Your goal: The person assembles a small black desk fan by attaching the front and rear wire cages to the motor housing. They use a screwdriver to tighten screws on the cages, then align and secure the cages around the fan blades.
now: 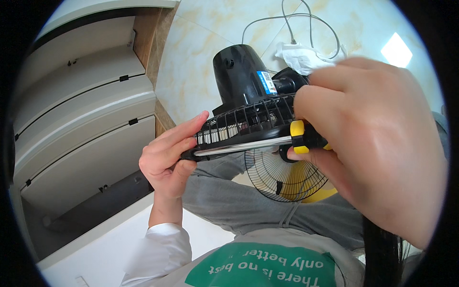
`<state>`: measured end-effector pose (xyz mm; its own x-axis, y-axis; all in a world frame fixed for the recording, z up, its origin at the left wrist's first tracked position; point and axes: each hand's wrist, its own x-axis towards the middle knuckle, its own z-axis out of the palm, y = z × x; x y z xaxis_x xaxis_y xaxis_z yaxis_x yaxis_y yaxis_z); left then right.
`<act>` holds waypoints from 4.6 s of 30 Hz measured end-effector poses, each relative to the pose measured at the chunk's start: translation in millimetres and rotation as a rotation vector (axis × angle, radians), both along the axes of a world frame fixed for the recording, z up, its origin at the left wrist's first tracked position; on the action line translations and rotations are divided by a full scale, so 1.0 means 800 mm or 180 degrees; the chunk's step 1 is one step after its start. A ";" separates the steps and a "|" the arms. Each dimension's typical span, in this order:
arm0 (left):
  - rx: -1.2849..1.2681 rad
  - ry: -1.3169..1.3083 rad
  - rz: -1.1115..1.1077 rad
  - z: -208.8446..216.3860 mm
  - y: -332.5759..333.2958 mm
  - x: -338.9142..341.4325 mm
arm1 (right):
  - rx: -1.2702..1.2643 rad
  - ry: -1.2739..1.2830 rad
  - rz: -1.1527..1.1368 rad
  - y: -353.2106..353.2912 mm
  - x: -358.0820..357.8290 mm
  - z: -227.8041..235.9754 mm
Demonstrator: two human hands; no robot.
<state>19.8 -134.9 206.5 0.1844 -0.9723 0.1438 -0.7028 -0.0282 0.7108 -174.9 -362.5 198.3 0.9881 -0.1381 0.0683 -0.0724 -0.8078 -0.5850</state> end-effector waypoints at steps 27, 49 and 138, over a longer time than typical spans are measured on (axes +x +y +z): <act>-0.0158 0.0125 -0.0086 -0.005 -0.001 0.004 | 0.0587 0.0900 0.0310 -0.022 -0.021 0.002; -0.0087 0.0224 -0.0003 -0.003 0.001 0.007 | -0.0086 -0.0092 0.0060 -0.014 -0.015 -0.005; 0.0038 0.0297 0.0326 0.009 -0.014 -0.004 | -0.0642 -0.0680 0.0345 -0.030 -0.015 -0.013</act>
